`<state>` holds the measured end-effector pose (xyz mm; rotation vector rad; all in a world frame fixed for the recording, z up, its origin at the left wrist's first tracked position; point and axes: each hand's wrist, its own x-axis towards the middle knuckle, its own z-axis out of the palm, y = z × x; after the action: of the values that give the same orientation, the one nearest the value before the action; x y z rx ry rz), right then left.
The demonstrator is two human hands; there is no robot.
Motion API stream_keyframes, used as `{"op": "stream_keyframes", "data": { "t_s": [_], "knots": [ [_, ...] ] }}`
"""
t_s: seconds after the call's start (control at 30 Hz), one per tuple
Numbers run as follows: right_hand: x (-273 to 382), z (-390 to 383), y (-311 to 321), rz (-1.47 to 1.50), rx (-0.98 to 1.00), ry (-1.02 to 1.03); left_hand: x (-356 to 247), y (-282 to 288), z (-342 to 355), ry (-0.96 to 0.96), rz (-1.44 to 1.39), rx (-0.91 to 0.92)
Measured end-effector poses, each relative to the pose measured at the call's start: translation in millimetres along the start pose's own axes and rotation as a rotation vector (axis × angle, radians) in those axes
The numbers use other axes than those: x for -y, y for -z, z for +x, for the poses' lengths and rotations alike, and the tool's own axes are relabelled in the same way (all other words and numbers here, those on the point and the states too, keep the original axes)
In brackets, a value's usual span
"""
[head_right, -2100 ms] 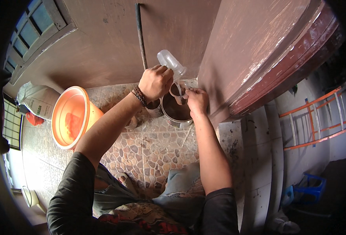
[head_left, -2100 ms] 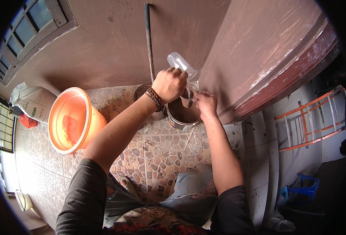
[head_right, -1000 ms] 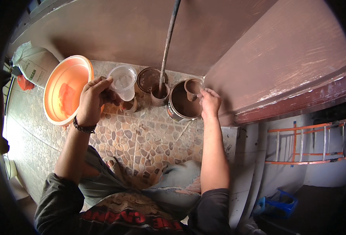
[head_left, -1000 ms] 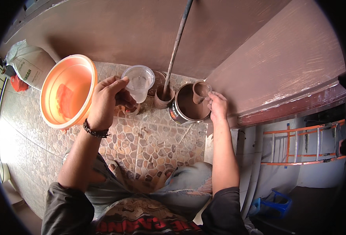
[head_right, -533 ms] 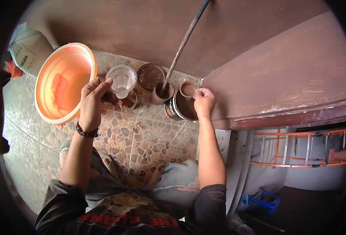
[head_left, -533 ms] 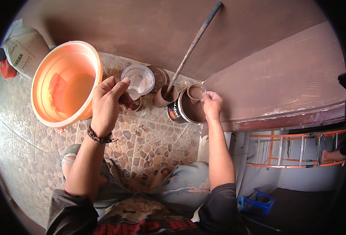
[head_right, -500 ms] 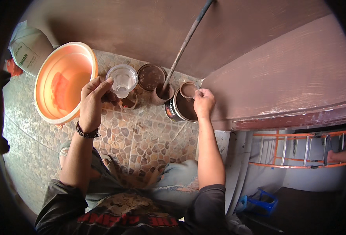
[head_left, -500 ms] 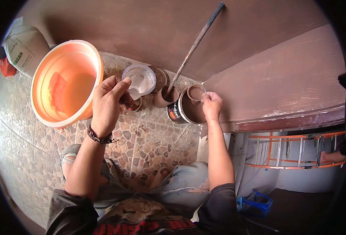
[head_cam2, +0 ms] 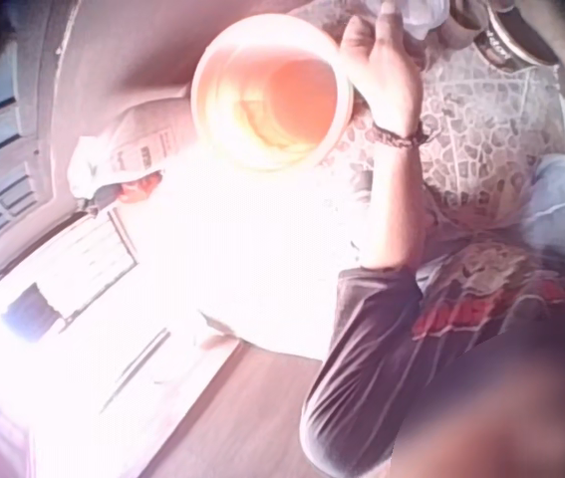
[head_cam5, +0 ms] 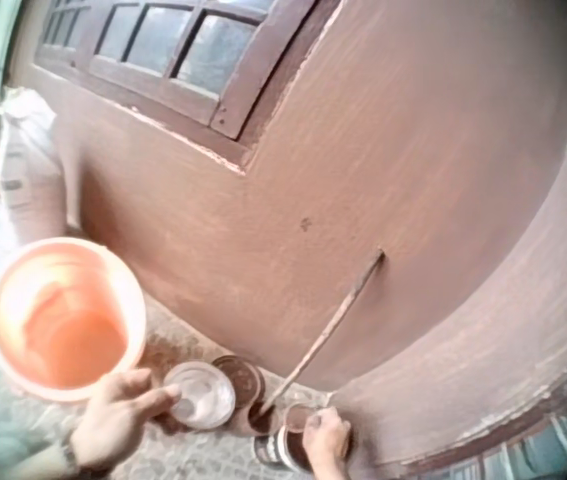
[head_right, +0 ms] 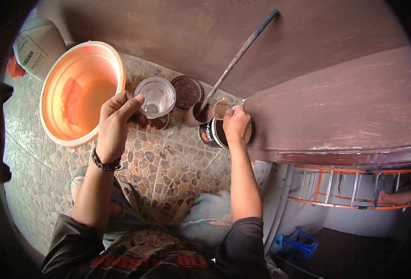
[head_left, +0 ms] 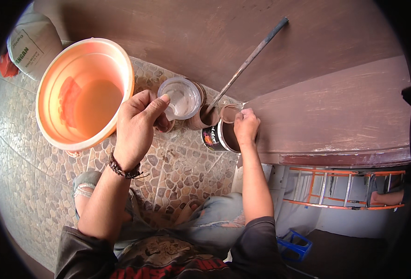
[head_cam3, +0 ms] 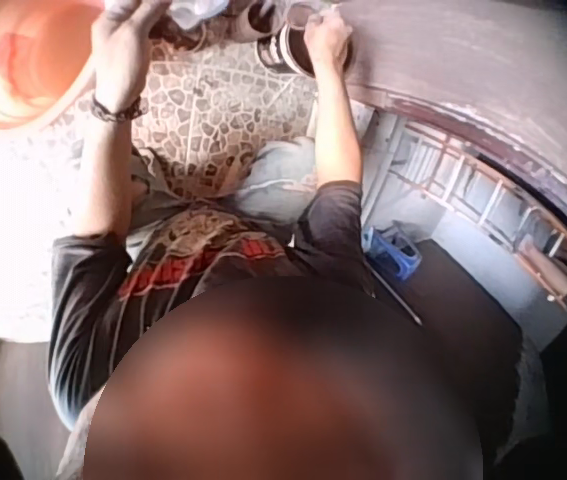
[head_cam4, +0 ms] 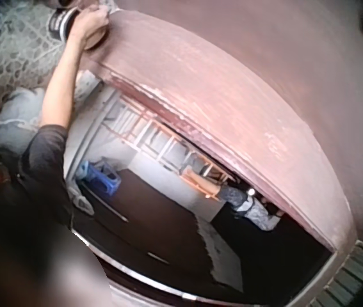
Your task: The person walks up a staircase carrying a paint can and a stick, then sits on the floor. They open the paint can and use the stick to stir the paint. They pour some paint into a smaller container and continue mixing.
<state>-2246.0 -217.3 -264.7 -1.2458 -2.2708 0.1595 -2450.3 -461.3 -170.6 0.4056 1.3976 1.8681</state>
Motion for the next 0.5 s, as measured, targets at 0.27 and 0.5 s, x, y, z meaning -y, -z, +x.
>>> {"op": "stream_keyframes", "data": {
  "t_s": [0.27, 0.5],
  "knots": [
    [19.9, 1.2, 3.1, -0.105, 0.090, 0.037, -0.7, 4.0, 0.6, 0.009, 0.012, 0.013],
    [28.3, 0.5, 4.4, -0.150, 0.110, 0.030, -0.6, 4.1, 0.5, 0.002, 0.009, 0.033]
  ]
}}
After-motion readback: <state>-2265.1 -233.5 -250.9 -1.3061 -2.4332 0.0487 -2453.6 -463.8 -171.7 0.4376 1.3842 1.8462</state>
